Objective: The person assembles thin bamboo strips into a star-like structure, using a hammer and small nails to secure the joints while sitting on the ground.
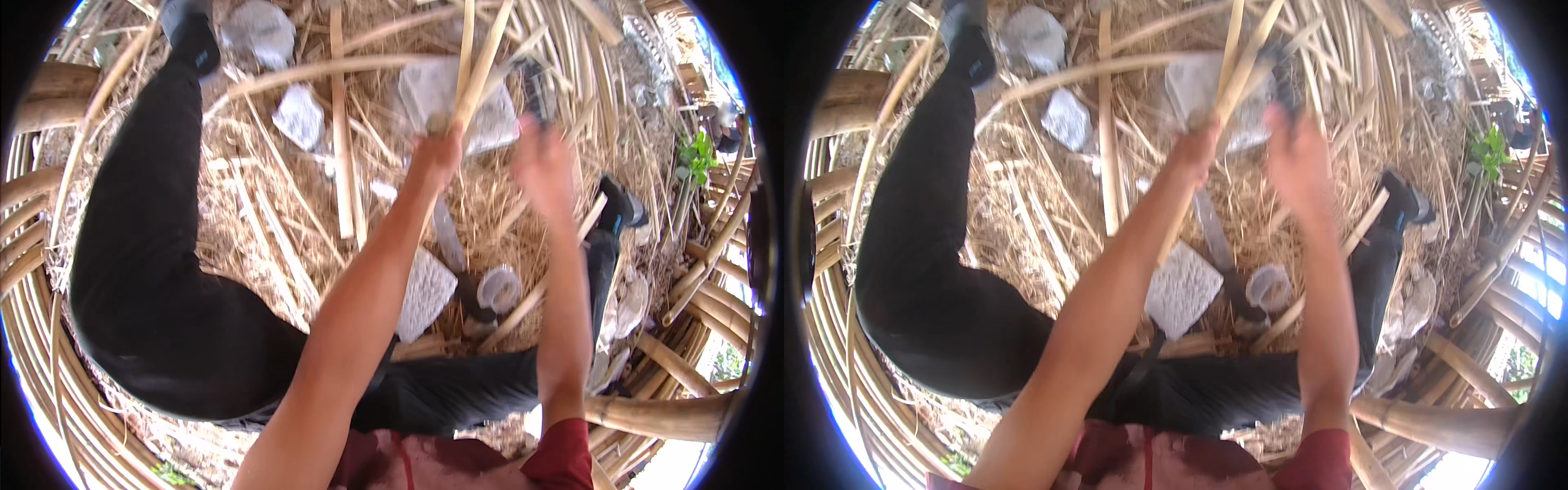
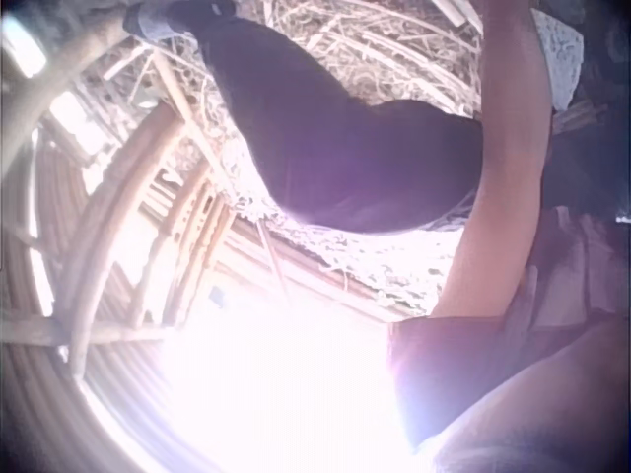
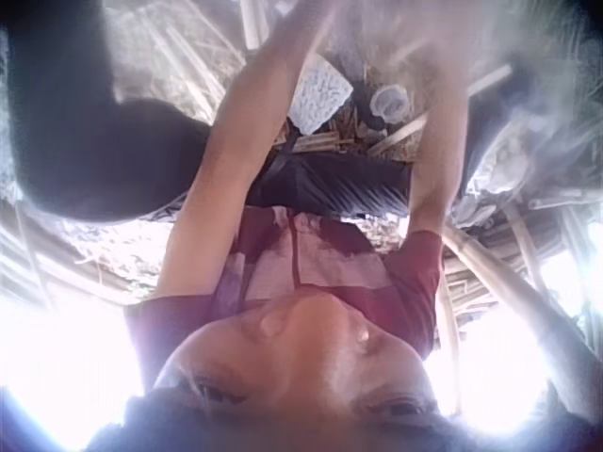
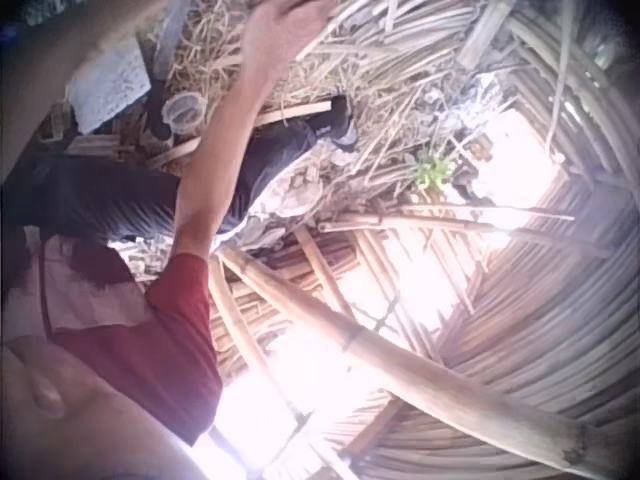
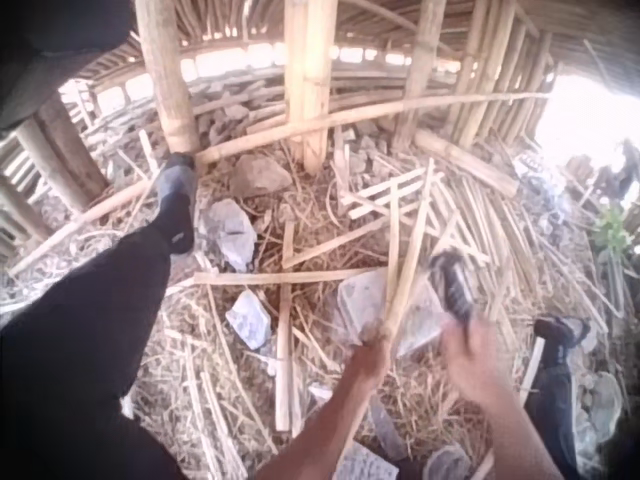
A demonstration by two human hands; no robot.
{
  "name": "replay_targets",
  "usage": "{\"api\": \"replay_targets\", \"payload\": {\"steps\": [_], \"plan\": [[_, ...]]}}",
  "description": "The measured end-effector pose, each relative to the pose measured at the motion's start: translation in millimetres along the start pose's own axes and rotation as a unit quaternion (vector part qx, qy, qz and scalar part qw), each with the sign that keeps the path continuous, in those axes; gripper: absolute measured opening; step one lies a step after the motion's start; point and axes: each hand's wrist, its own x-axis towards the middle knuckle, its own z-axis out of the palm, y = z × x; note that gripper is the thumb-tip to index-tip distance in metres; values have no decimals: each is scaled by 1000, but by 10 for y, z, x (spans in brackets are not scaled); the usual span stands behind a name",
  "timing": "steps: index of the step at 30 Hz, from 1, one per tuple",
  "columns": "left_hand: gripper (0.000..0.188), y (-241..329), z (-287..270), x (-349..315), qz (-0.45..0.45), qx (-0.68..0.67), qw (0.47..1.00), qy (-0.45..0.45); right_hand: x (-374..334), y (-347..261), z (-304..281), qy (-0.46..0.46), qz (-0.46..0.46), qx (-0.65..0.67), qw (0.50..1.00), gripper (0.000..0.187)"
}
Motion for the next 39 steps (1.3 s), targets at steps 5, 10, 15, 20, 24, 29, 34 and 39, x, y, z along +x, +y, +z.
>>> {"api": "replay_targets", "payload": {"steps": [5, 10, 15, 20, 24, 29, 34, 39], "plan": [[93, 378, 25, -276, -48, -15, 999, -13, -10, 361, -222, 269, -168, 129, 940, 40], [95, 489, -48, -112, -36, -30, 999, -17, 102, 370, 91, -81, 77, 51, 992, 42], [82, 112, 94, -86, -44, -39, 998, 18, -139, 289, 8, 58, -70, 0, 996, 43], [91, -14, 124, 7, 0, 14, 1000, 17, 6, 308, 118, -74, 126, 16, 989, 42], [98, 80, 104, -3, -34, -22, 999, 8, -126, 450, 178, 2, 75, 44, 996, 49], [94, 61, 124, 231, 18, -39, 996, 82, 16, 318, 217, -124, 5, -142, 982, 47], [101, 79, 4, -77, 48, -1, 999, 14, -9, 131, 96, 54, -25, 82, 995, 46], [108, 26, 126, 21, 8, -79, 996, 30, 149, 399, 323, -98, -13, -108, 989, 47]]}}
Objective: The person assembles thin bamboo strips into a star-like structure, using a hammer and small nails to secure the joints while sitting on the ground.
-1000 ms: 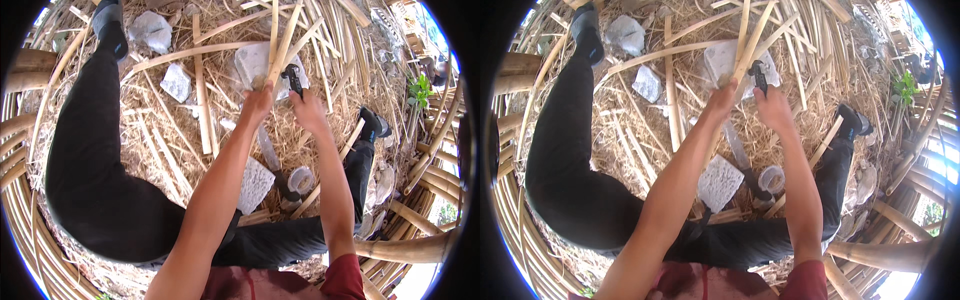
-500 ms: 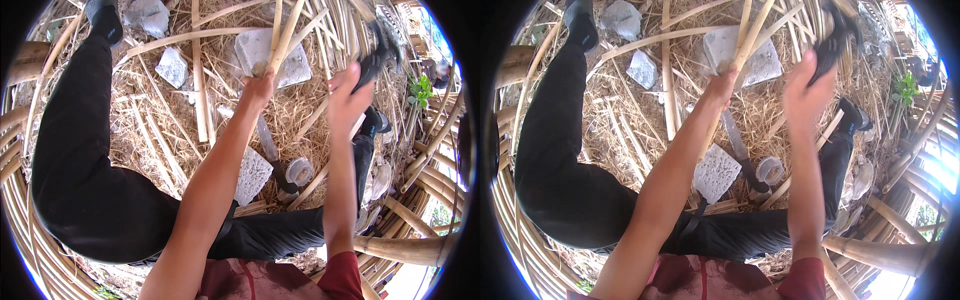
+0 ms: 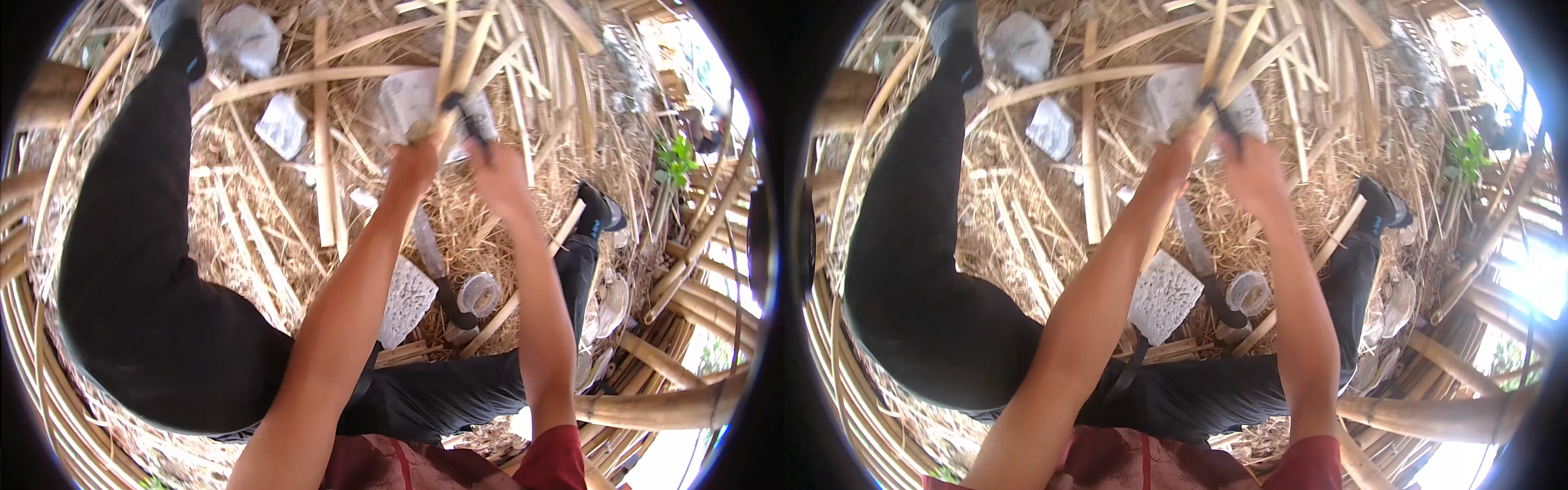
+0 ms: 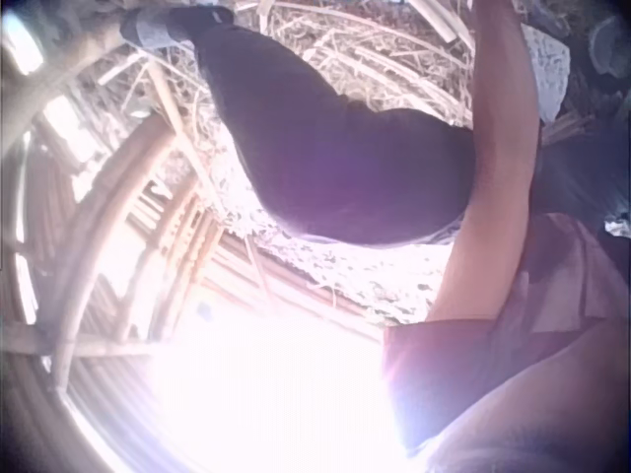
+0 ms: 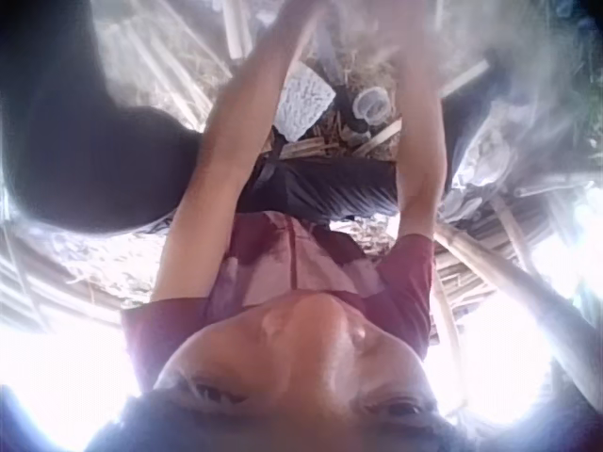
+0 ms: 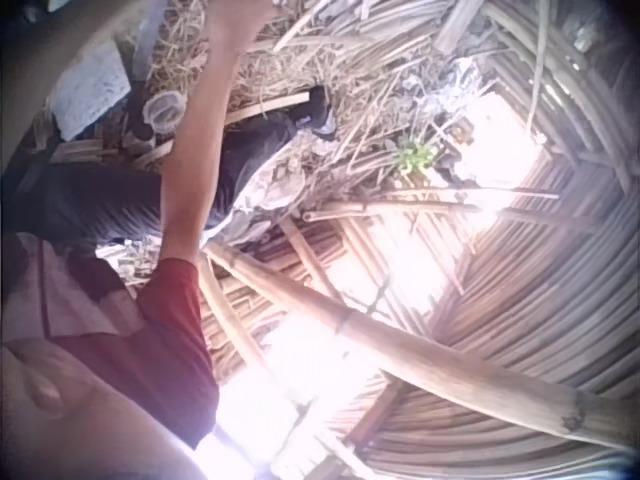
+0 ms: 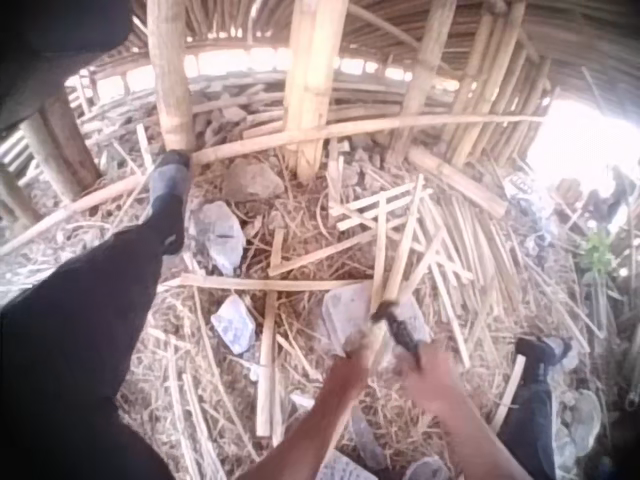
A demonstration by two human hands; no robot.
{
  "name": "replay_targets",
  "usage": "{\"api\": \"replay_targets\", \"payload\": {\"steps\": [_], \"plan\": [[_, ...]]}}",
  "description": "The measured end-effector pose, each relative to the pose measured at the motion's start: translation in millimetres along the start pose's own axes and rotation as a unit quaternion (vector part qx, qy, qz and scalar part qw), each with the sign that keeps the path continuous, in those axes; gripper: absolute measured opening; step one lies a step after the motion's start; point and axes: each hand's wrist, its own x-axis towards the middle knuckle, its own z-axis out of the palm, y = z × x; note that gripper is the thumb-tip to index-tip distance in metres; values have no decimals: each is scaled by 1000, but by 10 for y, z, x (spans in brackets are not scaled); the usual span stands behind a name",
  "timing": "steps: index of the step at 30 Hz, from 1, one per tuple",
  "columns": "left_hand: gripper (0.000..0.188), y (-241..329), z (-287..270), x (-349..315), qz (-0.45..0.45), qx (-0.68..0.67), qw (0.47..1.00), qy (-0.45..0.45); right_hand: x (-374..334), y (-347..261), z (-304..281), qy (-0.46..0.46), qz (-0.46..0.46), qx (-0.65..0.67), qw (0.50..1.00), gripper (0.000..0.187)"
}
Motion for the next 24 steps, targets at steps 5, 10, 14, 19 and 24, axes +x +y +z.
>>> {"api": "replay_targets", "payload": {"steps": [5, 10, 14, 19, 24], "plan": [[94, -38, -130, 54, 25, -56, 998, -9, -135, 125, 302, 39, -68, 23, 997, 47], [103, 70, -168, -278, 26, 182, 981, 66, -292, 396, -9, 90, 56, 278, 955, 46], [66, 131, -78, -743, 119, 345, 929, 53, -942, 1035, 7, 241, 137, 191, 942, 42], [49, 540, -212, -698, 182, 352, 913, 96, -1875, 1723, 706, 247, 223, 203, 921, 35], [49, 1065, -167, -1374, 194, 252, 948, -5, -2210, 1927, 742, 159, 290, 131, 935, 40]]}}
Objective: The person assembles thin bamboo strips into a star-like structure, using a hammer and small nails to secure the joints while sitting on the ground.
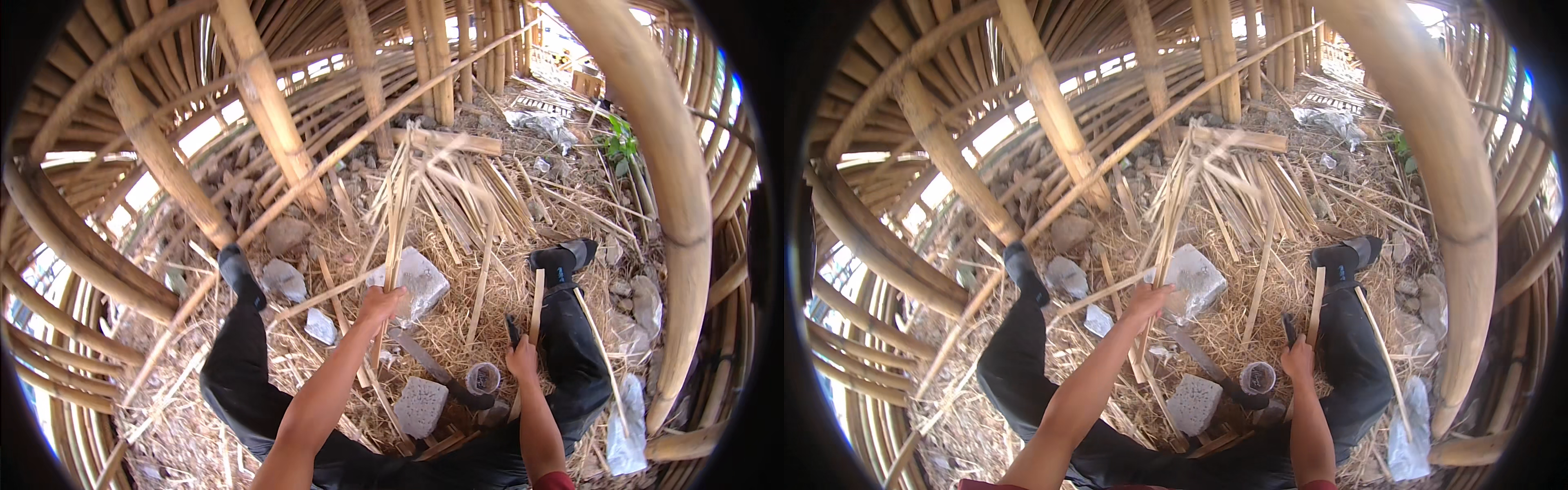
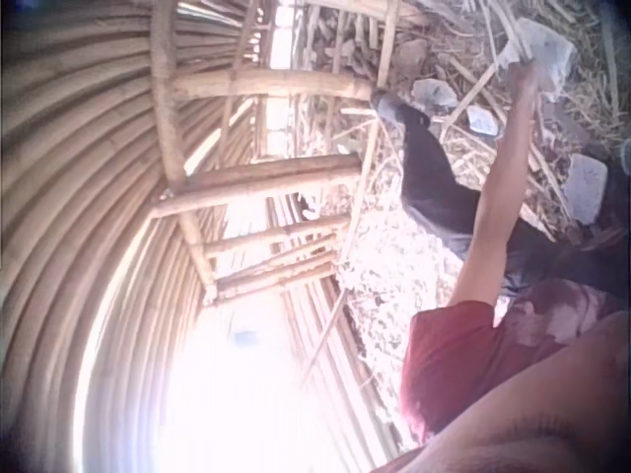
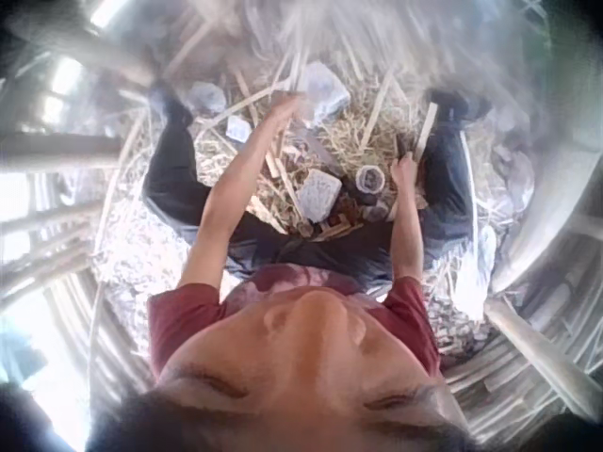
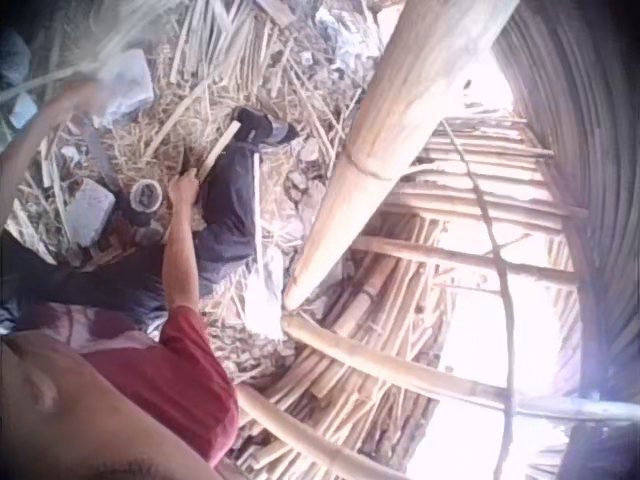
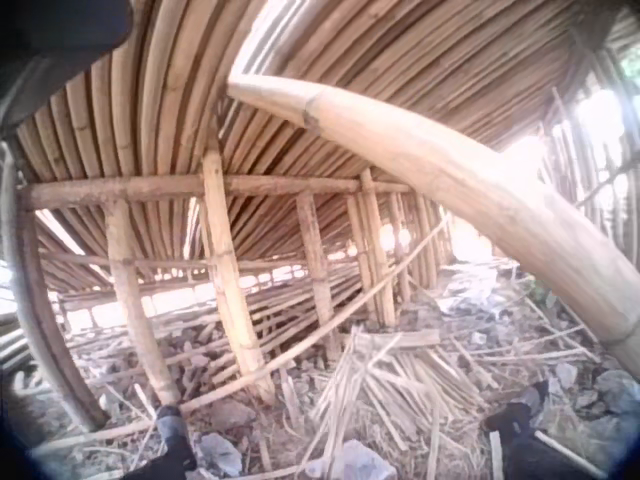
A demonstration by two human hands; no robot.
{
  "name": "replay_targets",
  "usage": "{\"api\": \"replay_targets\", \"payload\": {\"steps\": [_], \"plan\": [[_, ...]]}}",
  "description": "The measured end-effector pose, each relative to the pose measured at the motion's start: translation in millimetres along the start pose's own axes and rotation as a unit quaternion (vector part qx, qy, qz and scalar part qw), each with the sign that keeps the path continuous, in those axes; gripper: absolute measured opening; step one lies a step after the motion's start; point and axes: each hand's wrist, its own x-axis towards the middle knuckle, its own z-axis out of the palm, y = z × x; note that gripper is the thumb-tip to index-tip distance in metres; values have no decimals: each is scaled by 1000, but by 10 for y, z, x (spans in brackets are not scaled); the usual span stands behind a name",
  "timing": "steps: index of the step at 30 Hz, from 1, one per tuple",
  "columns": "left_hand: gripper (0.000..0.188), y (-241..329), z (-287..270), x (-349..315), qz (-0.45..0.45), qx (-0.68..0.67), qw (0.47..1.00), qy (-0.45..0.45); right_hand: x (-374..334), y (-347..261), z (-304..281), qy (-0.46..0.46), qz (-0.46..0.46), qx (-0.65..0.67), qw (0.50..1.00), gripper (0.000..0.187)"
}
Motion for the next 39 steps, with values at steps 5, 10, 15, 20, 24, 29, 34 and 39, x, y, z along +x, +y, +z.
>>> {"api": "replay_targets", "payload": {"steps": [5, 10, 15, 20, 24, 29, 34, 39], "plan": [[48, 332, -166, -469, 77, -82, 993, 17, -60, -306, 14, -61, 9, -63, 996, 55], [47, 218, -228, -747, 176, -144, 972, -55, -152, -363, -187, 13, -30, -18, 999, 54], [37, -130, -126, -910, 174, -155, 972, -32, -155, -646, -359, 153, -144, 63, 976, 37], [31, -585, 137, -1018, 178, -189, 964, -55, -385, -1419, -320, 155, -293, 241, 912, 35], [26, -742, 382, -1327, 189, -204, 957, -85, -731, -2481, -549, -41, -255, 426, 867, 44], [31, -977, 398, -1447, 207, -207, 946, -137, -913, -2855, -740, -228, -188, 450, 843, 61], [32, -910, 398, -1641, 149, -279, 936, -157, -689, -2662, -734, -338, -110, 555, 752, 56], [30, -942, 286, -1717, 162, -344, 892, -245, -721, -2859, -893, -430, -74, 712, 549, 47]]}}
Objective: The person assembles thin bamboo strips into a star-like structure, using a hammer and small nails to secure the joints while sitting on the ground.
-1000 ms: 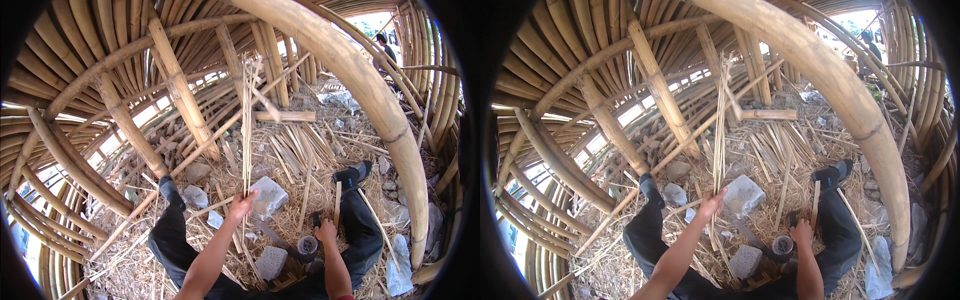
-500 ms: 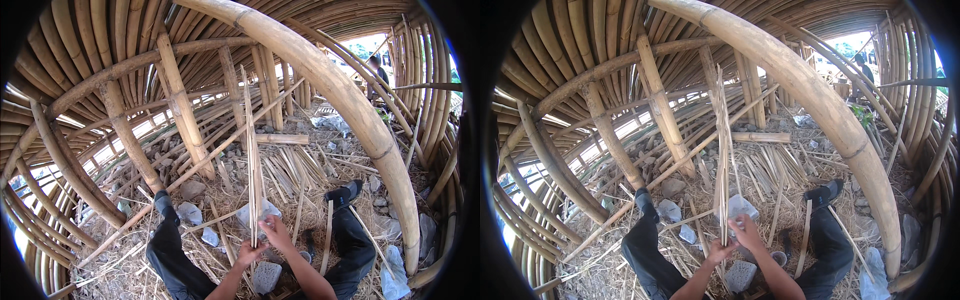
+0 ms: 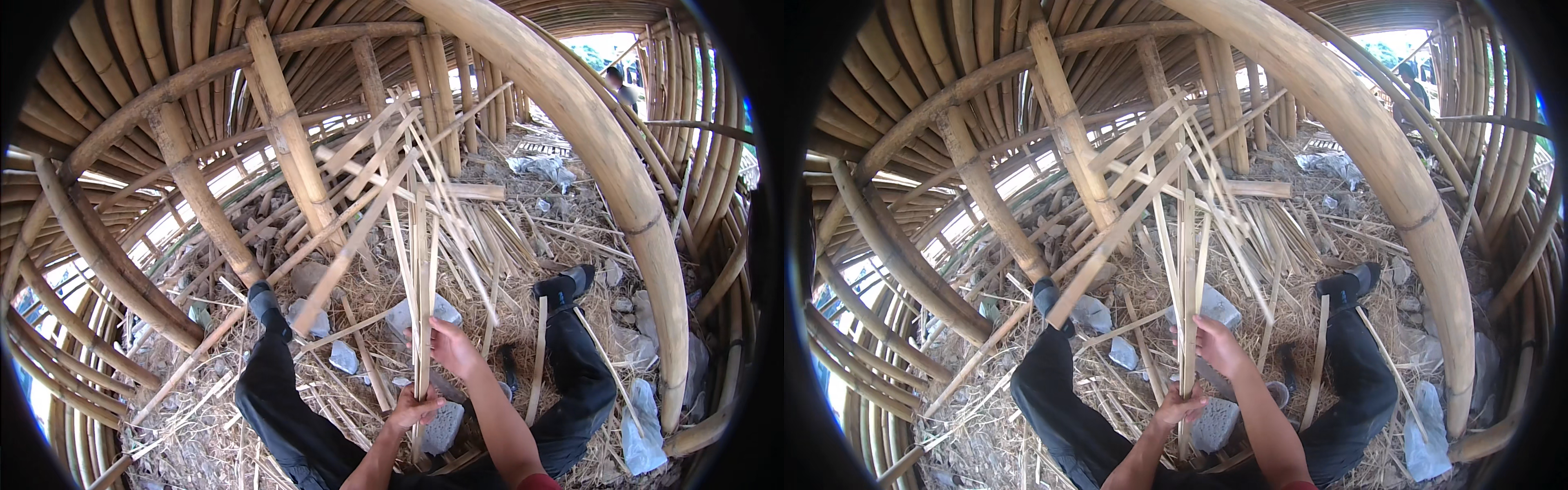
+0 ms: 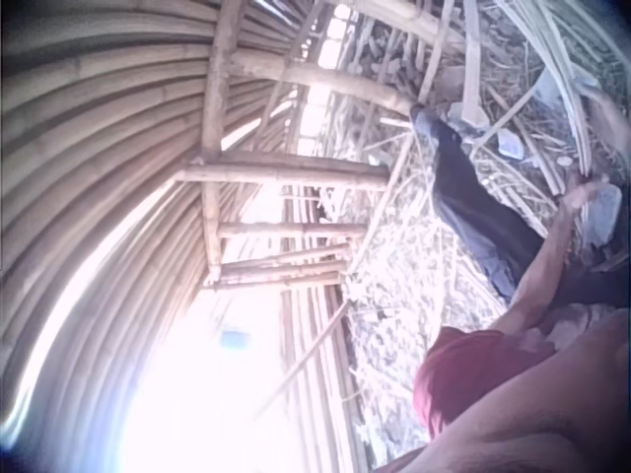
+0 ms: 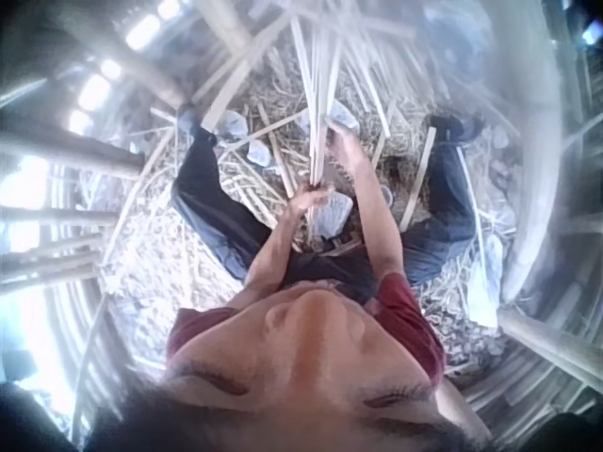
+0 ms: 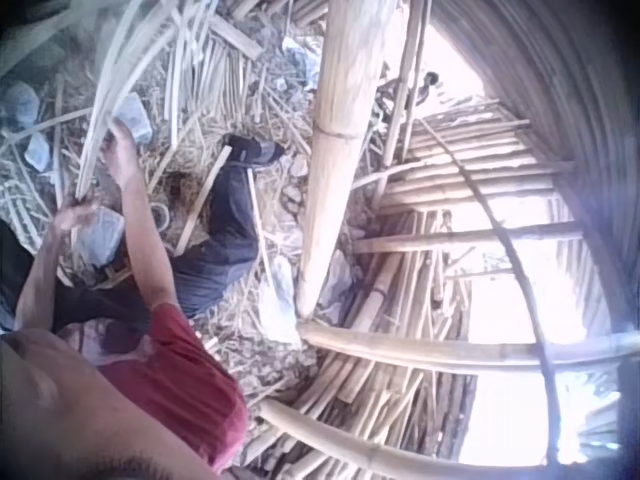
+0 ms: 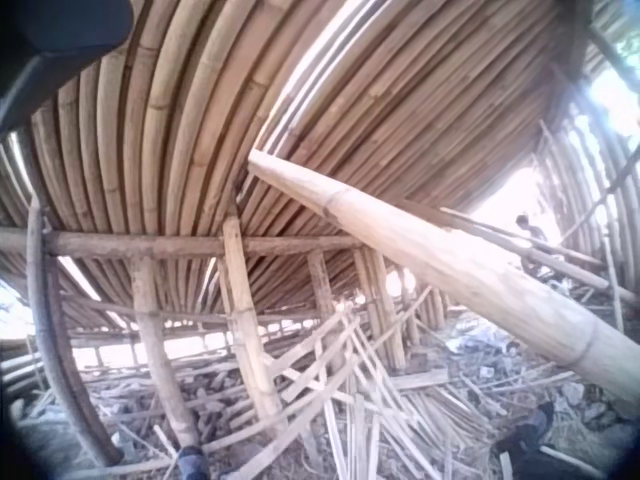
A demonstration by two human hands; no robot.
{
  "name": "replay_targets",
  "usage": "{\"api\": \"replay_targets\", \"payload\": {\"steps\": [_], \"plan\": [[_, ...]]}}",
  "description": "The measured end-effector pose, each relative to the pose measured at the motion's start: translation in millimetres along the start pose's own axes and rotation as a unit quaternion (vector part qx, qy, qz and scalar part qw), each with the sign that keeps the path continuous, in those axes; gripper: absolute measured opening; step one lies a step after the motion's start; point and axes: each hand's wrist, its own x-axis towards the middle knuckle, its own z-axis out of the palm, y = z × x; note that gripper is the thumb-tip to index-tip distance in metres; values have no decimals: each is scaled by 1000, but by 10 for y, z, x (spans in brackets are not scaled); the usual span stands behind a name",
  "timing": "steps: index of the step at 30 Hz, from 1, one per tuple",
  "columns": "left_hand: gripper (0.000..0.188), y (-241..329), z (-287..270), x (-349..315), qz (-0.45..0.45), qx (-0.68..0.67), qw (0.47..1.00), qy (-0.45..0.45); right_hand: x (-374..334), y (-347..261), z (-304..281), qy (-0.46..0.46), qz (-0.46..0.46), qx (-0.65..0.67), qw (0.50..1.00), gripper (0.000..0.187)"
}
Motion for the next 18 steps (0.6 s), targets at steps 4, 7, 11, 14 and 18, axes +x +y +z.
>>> {"api": "replay_targets", "payload": {"steps": [4, 7, 11, 14, 18], "plan": [[23, -31, 25, -59, -25, -76, 992, -96, 39, -54, 41, 28, -28, -17, 999, 40], [23, -45, 16, -27, -102, -162, 970, -153, 103, 74, -79, 96, -74, -70, 990, 32], [33, -40, 212, 19, -196, -54, 979, 17, 211, 259, -374, 186, -140, -223, 947, 27], [34, -77, 191, 108, -171, 59, 983, 21, 281, 291, -573, 238, -186, -374, 877, 28], [26, -94, 178, 163, -172, 9, 983, 72, 267, 203, -422, 304, -199, -465, 807, 32]]}}
